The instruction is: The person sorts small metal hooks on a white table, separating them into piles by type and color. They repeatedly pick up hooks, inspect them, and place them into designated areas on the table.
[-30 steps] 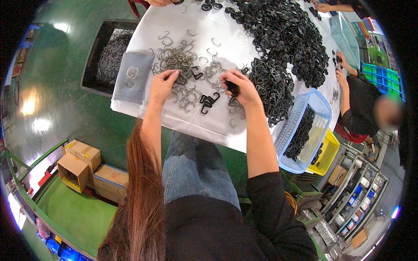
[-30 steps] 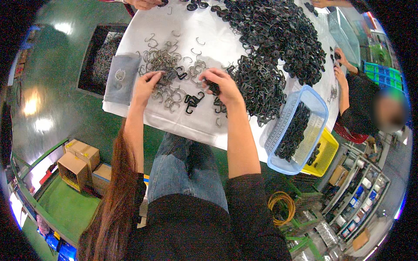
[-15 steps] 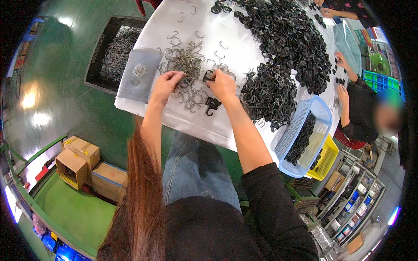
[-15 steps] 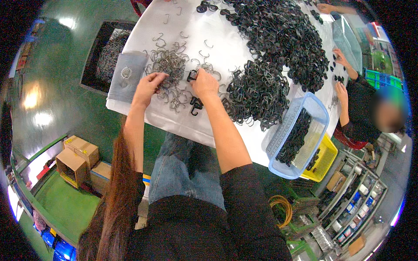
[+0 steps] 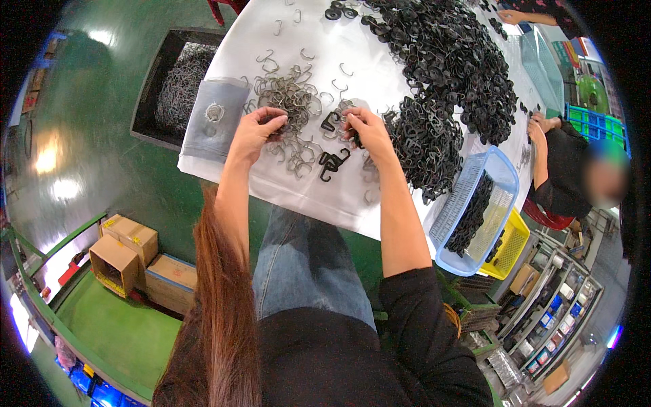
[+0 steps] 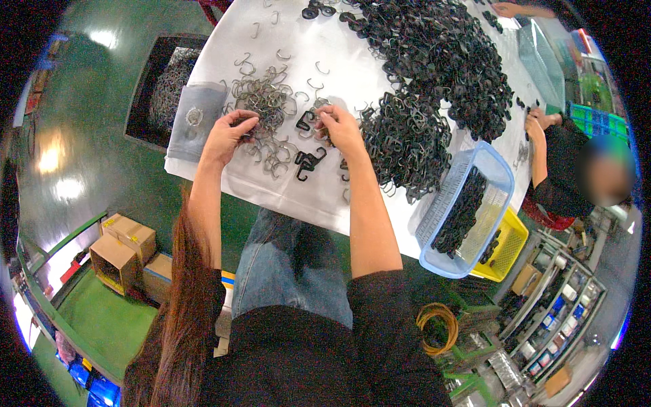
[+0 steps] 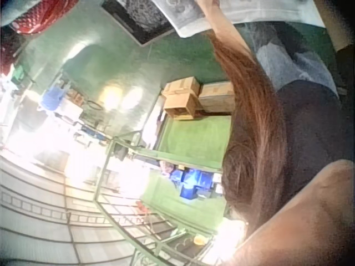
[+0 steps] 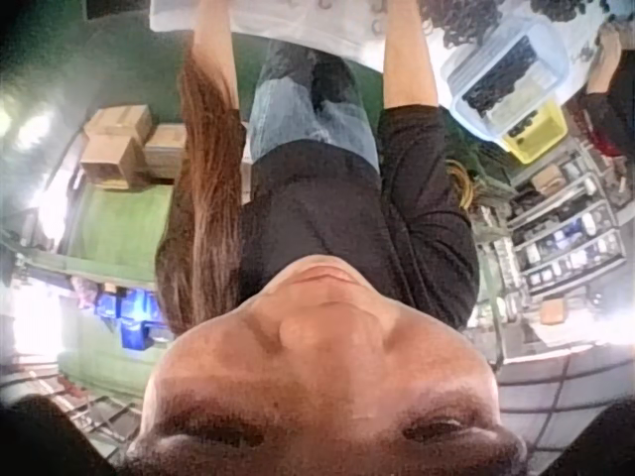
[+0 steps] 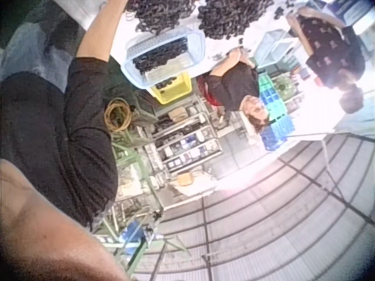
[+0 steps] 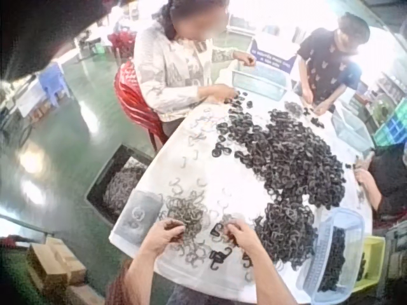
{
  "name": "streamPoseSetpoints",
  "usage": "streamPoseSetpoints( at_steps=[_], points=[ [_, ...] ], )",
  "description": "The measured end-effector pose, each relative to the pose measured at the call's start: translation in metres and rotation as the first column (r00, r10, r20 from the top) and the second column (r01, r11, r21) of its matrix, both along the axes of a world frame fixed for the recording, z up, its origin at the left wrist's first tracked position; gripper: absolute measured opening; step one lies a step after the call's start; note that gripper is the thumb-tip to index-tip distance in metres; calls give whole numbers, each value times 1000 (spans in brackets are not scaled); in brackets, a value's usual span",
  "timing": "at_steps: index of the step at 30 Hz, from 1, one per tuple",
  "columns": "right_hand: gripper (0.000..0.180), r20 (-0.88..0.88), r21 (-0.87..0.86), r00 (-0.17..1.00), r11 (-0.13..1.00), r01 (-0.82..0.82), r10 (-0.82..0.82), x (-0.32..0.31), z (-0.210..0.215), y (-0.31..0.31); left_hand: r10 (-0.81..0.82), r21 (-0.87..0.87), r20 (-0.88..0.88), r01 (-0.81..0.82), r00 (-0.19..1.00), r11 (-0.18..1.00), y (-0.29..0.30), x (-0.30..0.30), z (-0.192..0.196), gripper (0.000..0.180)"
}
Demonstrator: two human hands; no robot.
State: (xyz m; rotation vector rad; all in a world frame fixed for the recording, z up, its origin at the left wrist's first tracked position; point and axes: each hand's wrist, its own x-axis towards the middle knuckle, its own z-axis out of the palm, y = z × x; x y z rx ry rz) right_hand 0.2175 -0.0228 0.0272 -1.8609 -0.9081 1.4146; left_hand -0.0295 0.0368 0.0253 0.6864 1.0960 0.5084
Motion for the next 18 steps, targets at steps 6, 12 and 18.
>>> streamPoseSetpoints(
  at_steps=[6, 12, 18],
  points=[
    [29, 721, -63, 629, 931, -358, 291, -23, -11, 19, 326, -364, 617, -107, 716, 925, 0, -5, -6, 24],
    [25, 441, 2, 871, 970, -242, 216, 4, 4, 10, 500, -501, 374, -283, 781, 818, -3, -6, -10, 20],
    [14, -686, -63, 665, 935, 349, -295, 37, 31, -33, 145, 480, -411, 78, 900, 874, 6, 23, -19, 24]
  ],
)
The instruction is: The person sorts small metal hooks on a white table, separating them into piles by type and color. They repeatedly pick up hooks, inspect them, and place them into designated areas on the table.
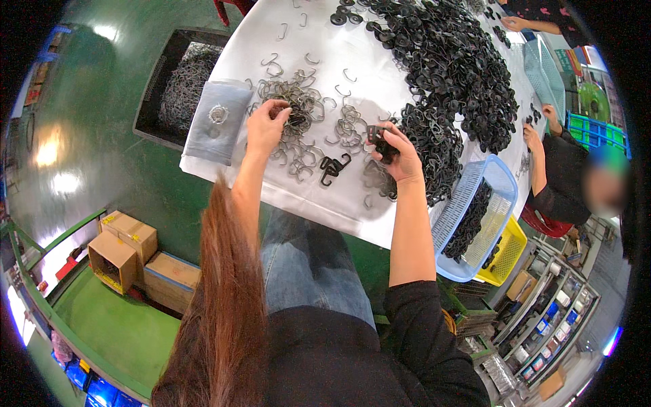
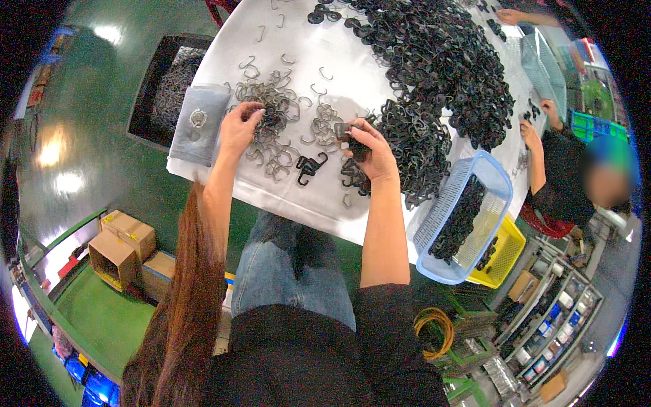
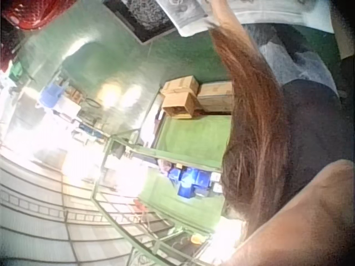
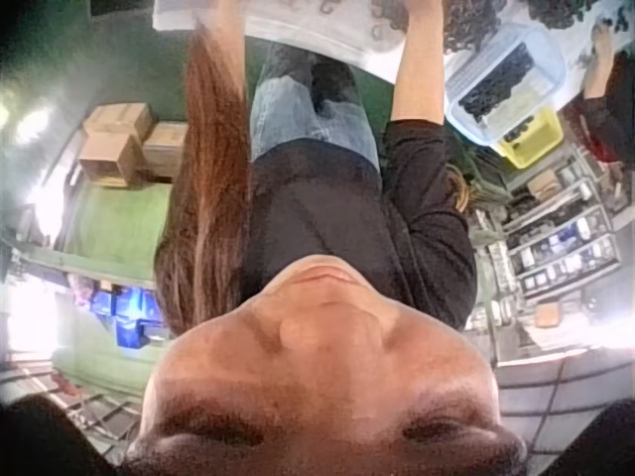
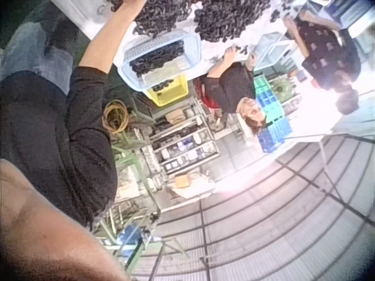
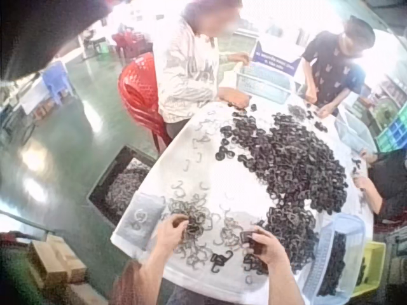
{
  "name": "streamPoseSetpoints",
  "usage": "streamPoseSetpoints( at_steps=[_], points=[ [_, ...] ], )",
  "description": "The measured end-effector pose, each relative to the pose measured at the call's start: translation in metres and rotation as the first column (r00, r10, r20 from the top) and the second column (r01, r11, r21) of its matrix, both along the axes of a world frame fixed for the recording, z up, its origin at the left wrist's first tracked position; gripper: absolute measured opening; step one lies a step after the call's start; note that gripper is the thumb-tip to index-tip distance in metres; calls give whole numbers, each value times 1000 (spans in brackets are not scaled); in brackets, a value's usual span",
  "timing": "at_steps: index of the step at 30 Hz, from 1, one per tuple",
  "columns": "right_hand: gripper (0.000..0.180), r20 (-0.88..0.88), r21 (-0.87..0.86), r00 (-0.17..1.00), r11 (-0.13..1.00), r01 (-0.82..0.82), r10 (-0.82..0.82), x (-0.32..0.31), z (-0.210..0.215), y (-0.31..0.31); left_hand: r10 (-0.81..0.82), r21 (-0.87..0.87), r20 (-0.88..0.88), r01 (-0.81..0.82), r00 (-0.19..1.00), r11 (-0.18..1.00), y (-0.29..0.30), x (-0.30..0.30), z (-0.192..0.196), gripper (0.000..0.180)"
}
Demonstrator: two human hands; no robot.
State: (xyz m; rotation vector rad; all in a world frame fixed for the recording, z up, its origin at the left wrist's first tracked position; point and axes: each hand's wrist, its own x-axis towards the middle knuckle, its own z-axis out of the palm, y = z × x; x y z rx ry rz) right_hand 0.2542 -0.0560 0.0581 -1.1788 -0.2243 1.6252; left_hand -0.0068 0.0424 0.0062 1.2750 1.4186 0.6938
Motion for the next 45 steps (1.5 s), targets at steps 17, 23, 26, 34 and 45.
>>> streamPoseSetpoints(
  at_steps=[17, 23, 26, 34, 45],
  points=[
    [43, 827, -541, -114, 725, -426, 550, -83, -35, -36, 115, -396, 148, -48, 982, 917, 3, 14, 18, 25],
    [33, 815, -567, -129, 732, -378, 564, -89, -33, -36, -5, 11, -386, 11, 922, 1000, -23, 27, 11, 29],
    [27, 826, -531, -17, 767, -361, 563, -76, -36, -45, 26, 177, -581, 95, 814, 980, -25, 42, 5, 38],
    [32, 661, -378, 588, 884, -275, 466, 16, 8, -87, -85, -185, 18, 87, 996, 979, -8, 33, 13, 30],
    [41, 873, -410, -100, 829, 380, 477, 190, 59, -223, 158, -339, 915, 494, 371, 801, -28, 11, 32, 23]
  ],
)
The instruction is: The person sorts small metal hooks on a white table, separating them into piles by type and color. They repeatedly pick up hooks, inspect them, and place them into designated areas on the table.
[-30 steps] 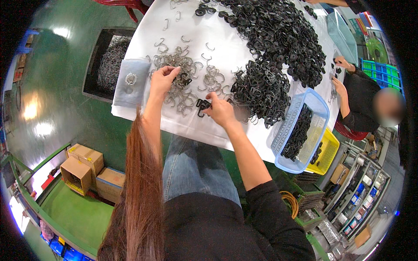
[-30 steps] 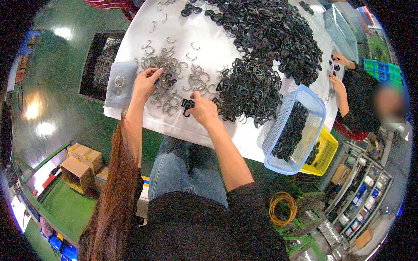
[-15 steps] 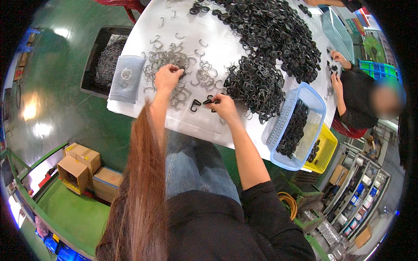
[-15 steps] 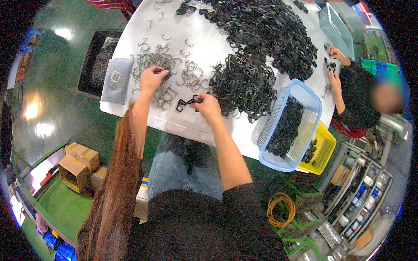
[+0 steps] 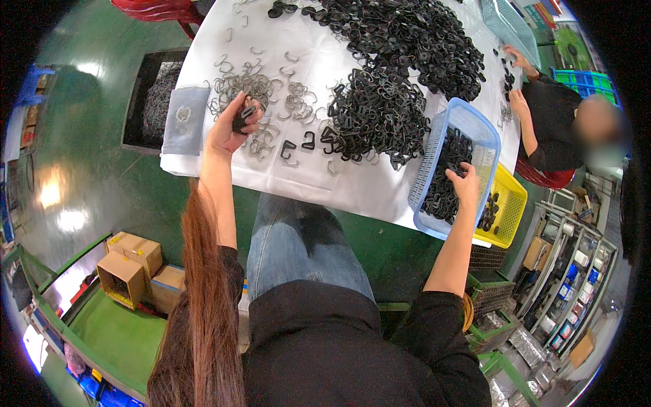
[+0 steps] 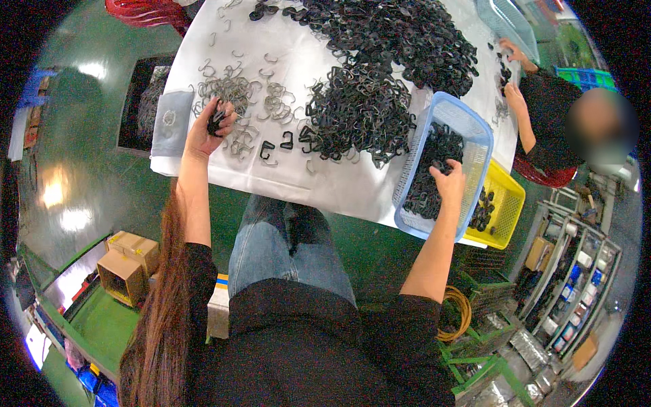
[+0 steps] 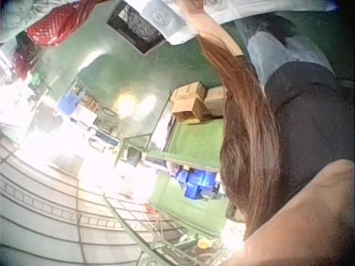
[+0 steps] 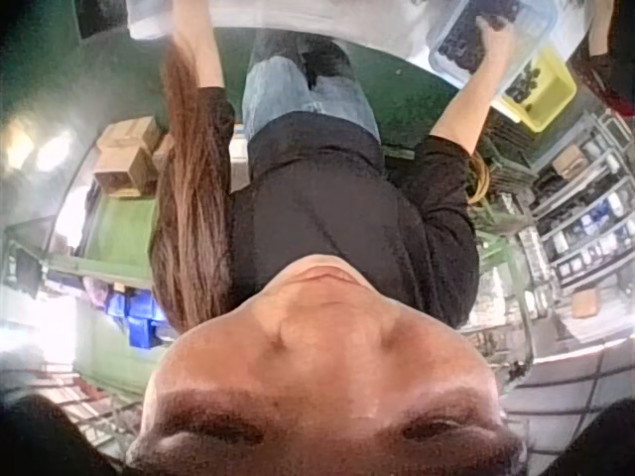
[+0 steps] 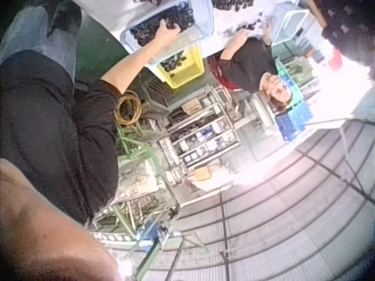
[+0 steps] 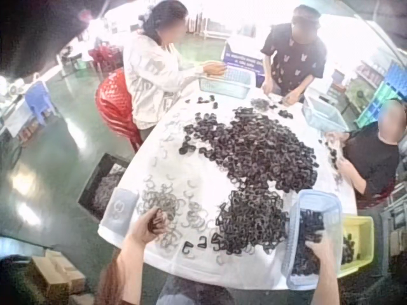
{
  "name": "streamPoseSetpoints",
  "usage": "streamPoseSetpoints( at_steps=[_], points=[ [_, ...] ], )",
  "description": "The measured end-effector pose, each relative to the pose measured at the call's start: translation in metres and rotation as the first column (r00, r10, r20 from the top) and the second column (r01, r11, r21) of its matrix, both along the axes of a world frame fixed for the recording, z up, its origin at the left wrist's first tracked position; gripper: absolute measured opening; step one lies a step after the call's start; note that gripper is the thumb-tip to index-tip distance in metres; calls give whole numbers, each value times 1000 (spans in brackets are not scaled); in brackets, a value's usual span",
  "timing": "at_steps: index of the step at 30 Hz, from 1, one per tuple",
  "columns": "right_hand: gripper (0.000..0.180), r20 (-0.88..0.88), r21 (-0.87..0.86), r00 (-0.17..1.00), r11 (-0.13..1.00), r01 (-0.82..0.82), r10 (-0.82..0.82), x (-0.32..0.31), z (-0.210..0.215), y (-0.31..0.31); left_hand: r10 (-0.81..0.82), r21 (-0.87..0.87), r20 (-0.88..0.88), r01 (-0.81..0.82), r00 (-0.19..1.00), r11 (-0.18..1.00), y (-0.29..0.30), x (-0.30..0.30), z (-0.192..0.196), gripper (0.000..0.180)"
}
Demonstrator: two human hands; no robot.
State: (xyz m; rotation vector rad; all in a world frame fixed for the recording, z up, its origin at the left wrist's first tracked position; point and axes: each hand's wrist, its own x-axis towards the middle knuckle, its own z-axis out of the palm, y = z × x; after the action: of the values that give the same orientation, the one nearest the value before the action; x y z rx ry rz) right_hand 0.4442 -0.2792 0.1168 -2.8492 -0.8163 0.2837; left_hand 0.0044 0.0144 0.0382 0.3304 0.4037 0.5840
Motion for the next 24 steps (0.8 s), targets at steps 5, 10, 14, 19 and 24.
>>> streamPoseSetpoints(
  at_steps=[5, 10, 14, 19, 24],
  points=[
    [29, 192, 348, 843, 769, -537, 502, -104, -25, 74, 84, -14, 73, -83, 994, 996, -13, -3, -12, 23],
    [41, -34, 202, 647, 639, -742, 762, -235, -86, 151, 58, -41, -154, -65, 986, 997, -28, -8, -14, 29],
    [47, -188, 10, 693, 707, -707, 696, -242, -100, 171, -35, 60, -313, 56, 949, 997, -42, -17, -11, 38],
    [46, -450, 78, 651, 753, -653, 611, -243, -91, 180, -239, -44, -781, 332, 576, 942, -86, -12, -15, 28],
    [38, -419, 12, 714, 790, -613, 561, -278, -95, 176, -221, -197, -718, 113, 660, 974, -126, 9, -25, 22]
  ],
)
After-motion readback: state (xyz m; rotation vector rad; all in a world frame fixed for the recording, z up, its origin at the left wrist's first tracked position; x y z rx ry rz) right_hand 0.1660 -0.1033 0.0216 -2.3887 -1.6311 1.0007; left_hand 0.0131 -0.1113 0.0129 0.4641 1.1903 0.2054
